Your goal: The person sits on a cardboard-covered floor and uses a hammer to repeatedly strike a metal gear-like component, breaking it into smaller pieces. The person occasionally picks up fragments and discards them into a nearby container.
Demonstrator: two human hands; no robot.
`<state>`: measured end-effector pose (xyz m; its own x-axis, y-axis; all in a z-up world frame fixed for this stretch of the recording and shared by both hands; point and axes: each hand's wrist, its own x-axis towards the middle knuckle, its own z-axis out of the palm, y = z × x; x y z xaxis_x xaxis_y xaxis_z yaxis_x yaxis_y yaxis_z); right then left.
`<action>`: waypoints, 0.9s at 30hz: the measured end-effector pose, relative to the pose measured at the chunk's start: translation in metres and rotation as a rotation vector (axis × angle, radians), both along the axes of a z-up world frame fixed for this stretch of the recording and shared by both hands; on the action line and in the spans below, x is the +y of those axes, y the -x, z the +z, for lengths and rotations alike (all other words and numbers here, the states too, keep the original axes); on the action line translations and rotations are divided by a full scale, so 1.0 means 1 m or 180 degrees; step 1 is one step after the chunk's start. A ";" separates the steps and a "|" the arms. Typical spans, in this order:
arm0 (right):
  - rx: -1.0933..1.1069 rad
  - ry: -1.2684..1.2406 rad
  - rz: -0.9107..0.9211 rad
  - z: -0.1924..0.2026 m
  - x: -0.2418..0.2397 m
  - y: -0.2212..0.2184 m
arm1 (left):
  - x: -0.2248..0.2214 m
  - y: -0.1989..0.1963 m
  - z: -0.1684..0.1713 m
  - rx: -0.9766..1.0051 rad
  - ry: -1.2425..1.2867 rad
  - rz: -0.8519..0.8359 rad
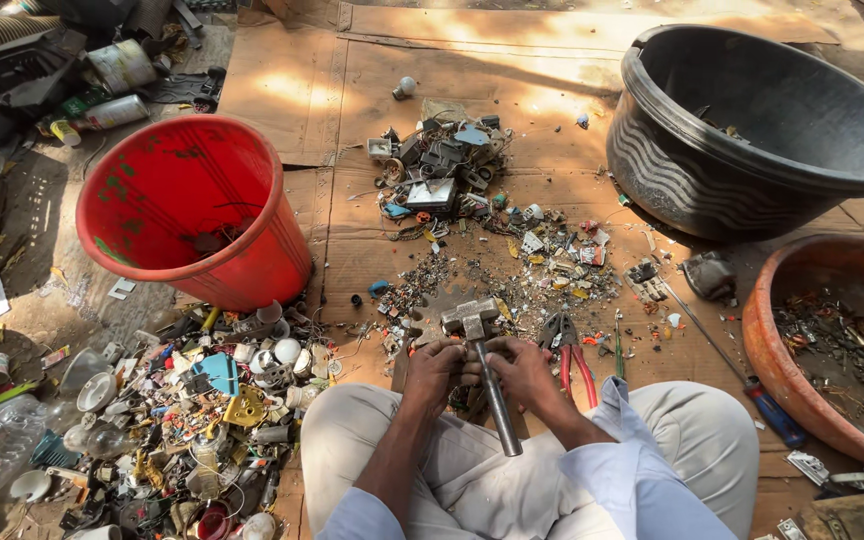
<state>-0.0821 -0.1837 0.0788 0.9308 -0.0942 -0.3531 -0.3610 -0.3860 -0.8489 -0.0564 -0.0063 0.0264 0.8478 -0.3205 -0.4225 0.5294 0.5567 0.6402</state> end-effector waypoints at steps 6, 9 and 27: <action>-0.0220 0.1023 0.0109 -0.030 0.002 0.003 | 0.018 -0.012 0.027 -0.0832 -0.2620 -0.0088; 0.0731 -0.0182 -0.0086 -0.027 0.010 0.005 | 0.016 -0.015 0.042 -0.0823 -0.3117 -0.0243; 0.1310 -0.1393 -0.0292 -0.011 0.011 -0.009 | 0.015 -0.032 -0.021 -0.0849 -0.3556 -0.0041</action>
